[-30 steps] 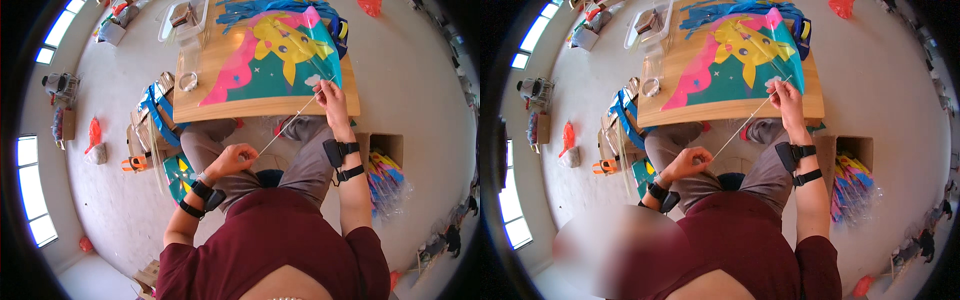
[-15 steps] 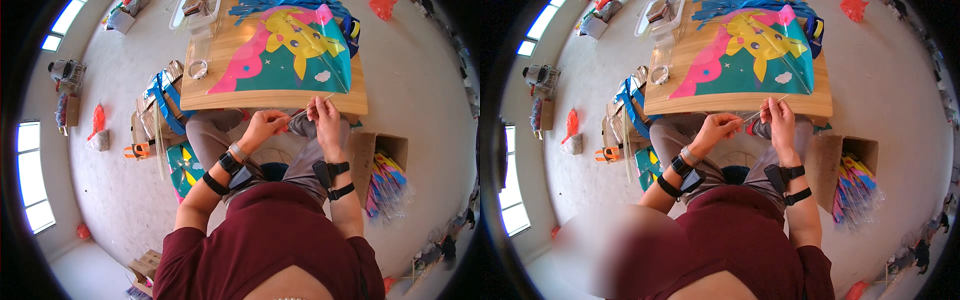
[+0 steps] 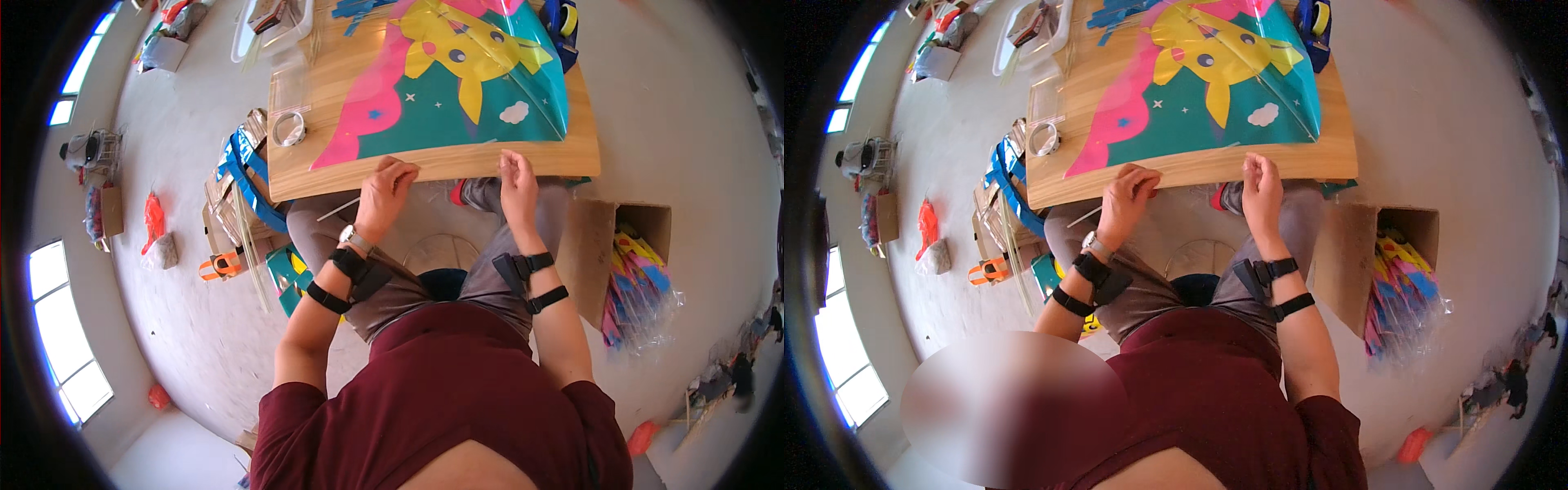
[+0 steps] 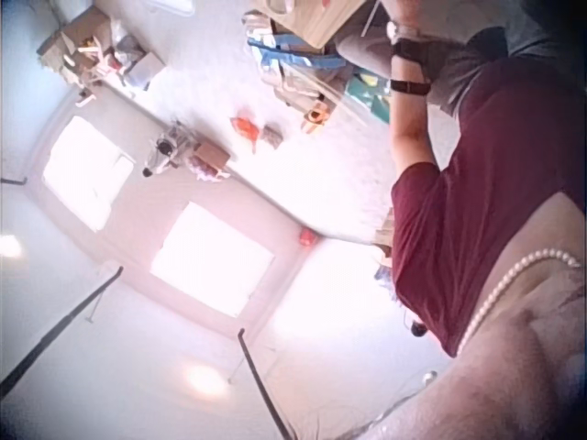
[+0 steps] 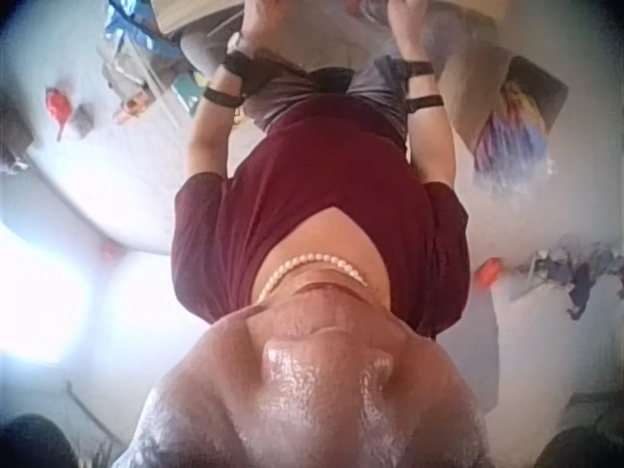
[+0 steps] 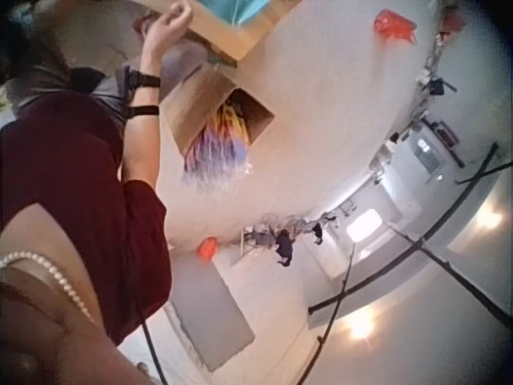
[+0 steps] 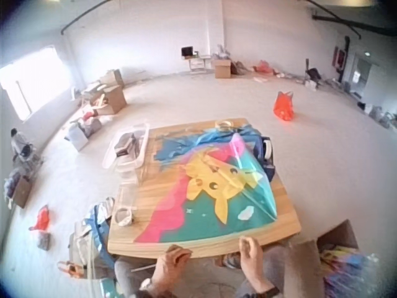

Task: Assembling a Pikachu-themed kite by attaching rods and securing them with tape and string.

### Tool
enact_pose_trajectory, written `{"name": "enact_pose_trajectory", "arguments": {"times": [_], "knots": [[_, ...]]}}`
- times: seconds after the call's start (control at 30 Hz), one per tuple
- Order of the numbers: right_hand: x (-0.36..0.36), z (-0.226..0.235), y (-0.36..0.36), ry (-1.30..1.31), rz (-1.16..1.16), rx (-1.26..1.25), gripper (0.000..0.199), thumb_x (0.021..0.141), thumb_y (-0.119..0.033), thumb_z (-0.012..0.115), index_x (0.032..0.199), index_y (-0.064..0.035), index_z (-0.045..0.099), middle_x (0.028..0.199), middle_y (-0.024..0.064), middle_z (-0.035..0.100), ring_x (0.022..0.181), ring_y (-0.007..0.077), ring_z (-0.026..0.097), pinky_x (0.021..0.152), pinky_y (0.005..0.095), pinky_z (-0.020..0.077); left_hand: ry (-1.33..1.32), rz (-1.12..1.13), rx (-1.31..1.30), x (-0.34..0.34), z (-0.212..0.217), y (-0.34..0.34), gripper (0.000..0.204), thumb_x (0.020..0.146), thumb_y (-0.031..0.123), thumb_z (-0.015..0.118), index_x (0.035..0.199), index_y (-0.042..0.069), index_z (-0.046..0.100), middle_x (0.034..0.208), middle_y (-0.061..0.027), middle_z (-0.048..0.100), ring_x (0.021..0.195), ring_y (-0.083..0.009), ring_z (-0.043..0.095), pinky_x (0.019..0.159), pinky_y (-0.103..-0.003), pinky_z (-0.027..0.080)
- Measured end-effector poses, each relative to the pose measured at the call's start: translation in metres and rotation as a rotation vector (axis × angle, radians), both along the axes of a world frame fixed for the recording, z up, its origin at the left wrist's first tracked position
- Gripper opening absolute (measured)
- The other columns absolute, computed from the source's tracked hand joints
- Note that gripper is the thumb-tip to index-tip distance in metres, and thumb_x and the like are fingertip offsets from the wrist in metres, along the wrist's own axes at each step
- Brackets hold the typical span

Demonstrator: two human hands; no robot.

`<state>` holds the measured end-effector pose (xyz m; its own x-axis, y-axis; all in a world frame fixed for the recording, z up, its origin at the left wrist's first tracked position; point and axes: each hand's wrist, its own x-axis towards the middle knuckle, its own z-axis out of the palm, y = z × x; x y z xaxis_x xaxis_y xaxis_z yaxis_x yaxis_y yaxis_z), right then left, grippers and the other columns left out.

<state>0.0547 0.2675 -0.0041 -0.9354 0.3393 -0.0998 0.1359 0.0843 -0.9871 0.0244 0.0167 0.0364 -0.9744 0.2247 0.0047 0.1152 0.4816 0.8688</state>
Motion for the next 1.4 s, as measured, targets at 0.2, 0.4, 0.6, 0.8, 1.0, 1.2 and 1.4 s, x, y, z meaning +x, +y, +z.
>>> {"name": "enact_pose_trajectory", "arguments": {"times": [0.2, 0.4, 0.6, 0.8, 1.0, 1.2, 1.4], "knots": [[-0.016, -0.009, 0.026, 0.172, 0.087, 0.809, 0.025, 0.098, -0.001, 0.051, 0.122, -0.0010, 0.056, 0.134, 0.0203, 0.052, 0.121, 0.0382, 0.053, 0.100, 0.0428, 0.0466, 0.193, -0.050, -0.125, -0.039, -0.028, 0.003, 0.009, 0.091, 0.006, 0.068, 0.098, 0.005, 0.073, 0.093, -0.0114, 0.063, 0.073, -0.0270, 0.062, 0.065, -0.036, 0.050], [-0.028, -0.016, 0.026, 0.166, 0.183, 0.795, 0.033, 0.098, 0.001, 0.047, 0.131, -0.0001, 0.047, 0.141, 0.0201, 0.048, 0.128, 0.0392, 0.049, 0.106, 0.0444, 0.0429, 0.217, -0.065, -0.138, -0.055, -0.040, 0.008, 0.007, 0.091, 0.008, 0.067, 0.095, 0.005, 0.073, 0.093, -0.0117, 0.062, 0.075, -0.0305, 0.063, 0.067, -0.039, 0.050], [-0.028, -0.018, 0.027, 0.150, 0.213, 0.837, 0.038, 0.098, 0.001, 0.047, 0.137, 0.0011, 0.043, 0.143, 0.0195, 0.047, 0.130, 0.0381, 0.048, 0.109, 0.0440, 0.0414, 0.209, -0.074, -0.166, -0.058, -0.046, 0.008, 0.007, 0.091, 0.007, 0.068, 0.095, 0.006, 0.073, 0.093, -0.0115, 0.062, 0.074, -0.0306, 0.063, 0.067, -0.039, 0.051], [-0.028, -0.018, 0.028, 0.142, 0.223, 0.862, 0.041, 0.097, 0.001, 0.048, 0.138, -0.0006, 0.044, 0.143, 0.0190, 0.046, 0.129, 0.0380, 0.048, 0.109, 0.0443, 0.0410, 0.208, -0.075, -0.154, -0.059, -0.053, 0.006, 0.007, 0.090, 0.007, 0.067, 0.095, 0.006, 0.073, 0.093, -0.0114, 0.062, 0.076, -0.0309, 0.064, 0.068, -0.039, 0.051], [-0.028, -0.020, 0.028, 0.151, 0.251, 0.907, 0.046, 0.094, 0.003, 0.050, 0.140, -0.0030, 0.045, 0.143, 0.0194, 0.045, 0.128, 0.0389, 0.048, 0.108, 0.0459, 0.0411, 0.185, -0.079, -0.146, -0.059, -0.051, 0.007, 0.008, 0.090, 0.006, 0.067, 0.096, 0.006, 0.073, 0.093, -0.0112, 0.063, 0.077, -0.0312, 0.064, 0.069, -0.040, 0.051], [-0.027, -0.020, 0.027, 0.121, 0.268, 0.954, 0.052, 0.090, 0.006, 0.051, 0.140, -0.0071, 0.049, 0.143, 0.0199, 0.045, 0.127, 0.0395, 0.048, 0.108, 0.0464, 0.0409, 0.173, -0.084, -0.161, -0.060, -0.047, 0.008, 0.009, 0.090, 0.006, 0.067, 0.096, 0.006, 0.073, 0.093, -0.0108, 0.063, 0.078, -0.0312, 0.064, 0.069, -0.040, 0.052], [-0.026, -0.019, 0.025, 0.107, 0.285, 0.995, 0.057, 0.087, 0.007, 0.052, 0.141, -0.0109, 0.052, 0.145, 0.0193, 0.043, 0.128, 0.0402, 0.048, 0.109, 0.0470, 0.0410, 0.179, -0.092, -0.178, -0.061, -0.048, 0.007, 0.009, 0.090, 0.006, 0.066, 0.096, 0.007, 0.073, 0.093, -0.0105, 0.063, 0.080, -0.0316, 0.064, 0.071, -0.040, 0.052]]}}
